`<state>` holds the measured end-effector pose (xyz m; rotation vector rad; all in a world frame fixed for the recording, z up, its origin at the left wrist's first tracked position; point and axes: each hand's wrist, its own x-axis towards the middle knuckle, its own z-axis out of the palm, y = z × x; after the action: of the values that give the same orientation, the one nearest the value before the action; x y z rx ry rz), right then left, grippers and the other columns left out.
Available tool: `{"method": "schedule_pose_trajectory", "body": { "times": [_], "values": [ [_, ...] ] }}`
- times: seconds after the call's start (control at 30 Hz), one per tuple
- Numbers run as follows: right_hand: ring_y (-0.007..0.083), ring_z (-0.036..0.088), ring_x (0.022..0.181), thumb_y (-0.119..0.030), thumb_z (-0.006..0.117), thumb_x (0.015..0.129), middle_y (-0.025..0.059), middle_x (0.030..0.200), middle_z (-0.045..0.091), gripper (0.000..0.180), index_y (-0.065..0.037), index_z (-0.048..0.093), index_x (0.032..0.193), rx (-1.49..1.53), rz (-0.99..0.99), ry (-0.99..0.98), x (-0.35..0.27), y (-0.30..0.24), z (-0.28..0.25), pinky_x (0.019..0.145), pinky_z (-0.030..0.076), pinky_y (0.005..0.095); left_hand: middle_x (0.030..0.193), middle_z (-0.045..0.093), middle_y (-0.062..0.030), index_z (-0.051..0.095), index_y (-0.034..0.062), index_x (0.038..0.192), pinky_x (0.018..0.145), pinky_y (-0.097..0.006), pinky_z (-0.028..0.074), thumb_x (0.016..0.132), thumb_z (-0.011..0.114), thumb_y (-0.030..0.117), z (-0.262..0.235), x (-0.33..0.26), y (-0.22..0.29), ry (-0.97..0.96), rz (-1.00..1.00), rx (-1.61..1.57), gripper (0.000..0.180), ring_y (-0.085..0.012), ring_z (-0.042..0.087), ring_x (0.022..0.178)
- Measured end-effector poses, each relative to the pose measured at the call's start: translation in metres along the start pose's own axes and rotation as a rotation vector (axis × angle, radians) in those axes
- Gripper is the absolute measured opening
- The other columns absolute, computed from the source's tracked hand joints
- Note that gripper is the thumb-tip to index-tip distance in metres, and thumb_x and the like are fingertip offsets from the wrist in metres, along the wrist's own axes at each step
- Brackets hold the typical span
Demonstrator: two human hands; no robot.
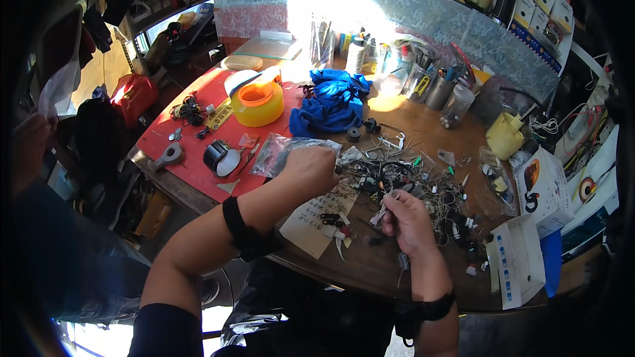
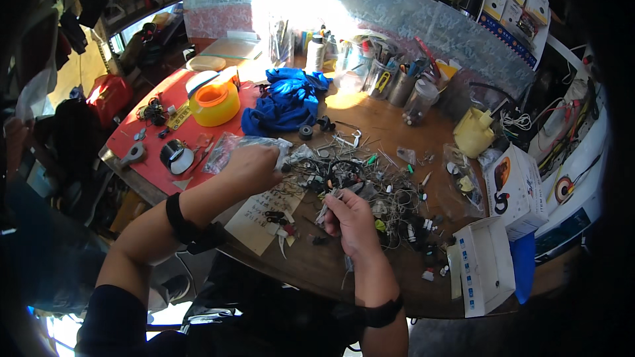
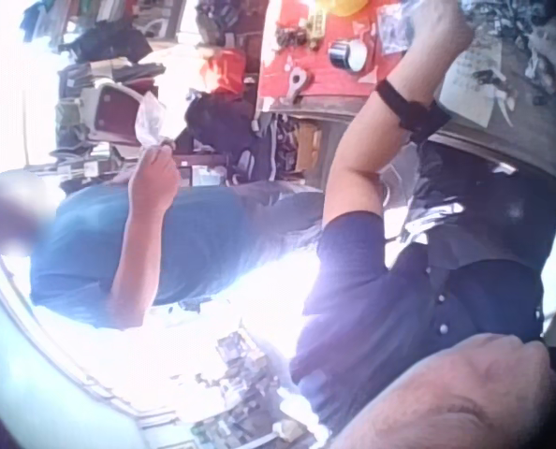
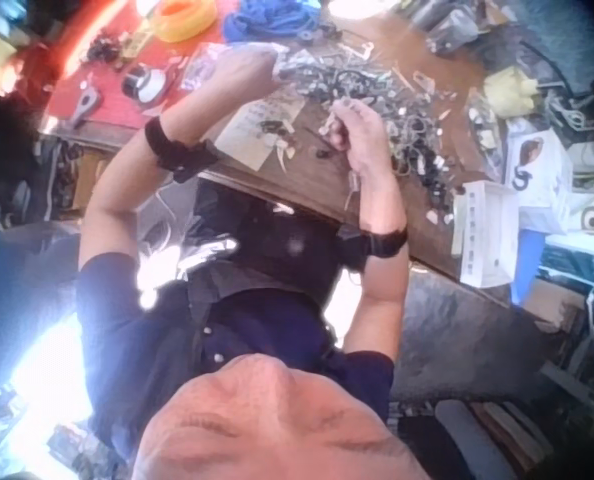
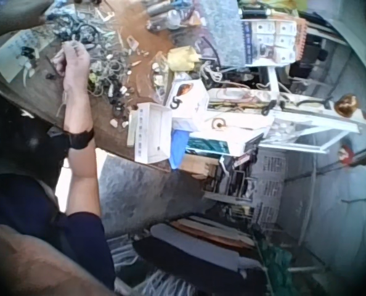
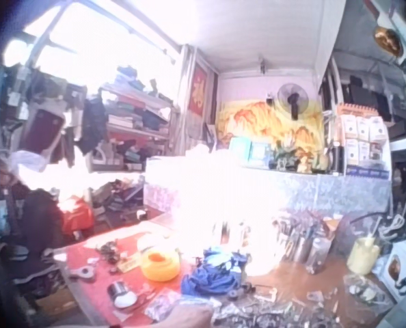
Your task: The person sorts a mixed pile of small electronic components and wires on a cluttered workbench. They pick up individual items, separate them by type, and place selected pieces into a clear plastic bag and a small plastic container. The hands work continuously over the pile, occasionally moving items aside to reach others.
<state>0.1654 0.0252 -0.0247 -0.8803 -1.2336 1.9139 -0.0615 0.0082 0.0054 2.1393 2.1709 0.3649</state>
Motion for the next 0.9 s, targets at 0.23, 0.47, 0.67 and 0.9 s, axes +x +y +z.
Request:
{"method": "schedule_pose_trajectory", "body": {
  "times": [0.23, 0.47, 0.67, 0.9],
  "values": [
    [0.0116, 0.048, 0.042, -0.016, 0.058, 0.088, 0.0013, 0.057, 0.054, 0.014, -0.006, 0.055, 0.077, 0.183, 0.041, -0.041, -0.001, -0.01, 0.023, 0.04, 0.034, 0.0236, 0.076, 0.061, -0.0143, 0.058, 0.0025, 0.082, 0.061, -0.039, 0.045, 0.078, 0.061, 0.017, -0.006, -0.025, -0.018, 0.1, 0.028, -0.511, 0.016, -0.0288, 0.06, 0.07],
    [0.0141, 0.051, 0.046, -0.014, 0.055, 0.09, 0.0033, 0.06, 0.054, 0.015, -0.005, 0.052, 0.078, 0.132, 0.069, -0.261, 0.026, -0.021, 0.079, 0.042, 0.038, 0.0261, 0.067, 0.051, -0.0009, 0.054, 0.0012, 0.084, 0.056, -0.023, 0.04, 0.083, 0.059, 0.007, -0.01, -0.054, -0.021, 0.073, 0.122, -0.777, 0.008, -0.0069, 0.048, 0.063],
    [0.015, 0.055, 0.043, -0.018, 0.054, 0.09, 0.0065, 0.061, 0.058, 0.018, -0.003, 0.054, 0.08, -0.003, 0.148, -0.219, 0.044, -0.015, 0.092, 0.037, 0.043, 0.025, 0.07, 0.048, 0.0023, 0.053, 0.0018, 0.086, 0.054, -0.02, 0.037, 0.086, 0.056, 0.006, -0.011, -0.059, -0.029, 0.088, 0.113, -0.947, 0.005, -0.0051, 0.045, 0.063],
    [0.0151, 0.056, 0.043, -0.017, 0.053, 0.089, 0.0095, 0.062, 0.059, 0.019, -0.001, 0.054, 0.079, -0.293, 0.227, -0.127, 0.05, -0.018, 0.095, 0.037, 0.042, 0.0251, 0.069, 0.052, -0.0064, 0.052, 0.0026, 0.078, 0.057, -0.03, 0.041, 0.079, 0.059, 0.008, -0.022, -0.058, -0.023, 0.297, 0.255, -0.703, 0.009, -0.0184, 0.052, 0.064]
  ]
}}
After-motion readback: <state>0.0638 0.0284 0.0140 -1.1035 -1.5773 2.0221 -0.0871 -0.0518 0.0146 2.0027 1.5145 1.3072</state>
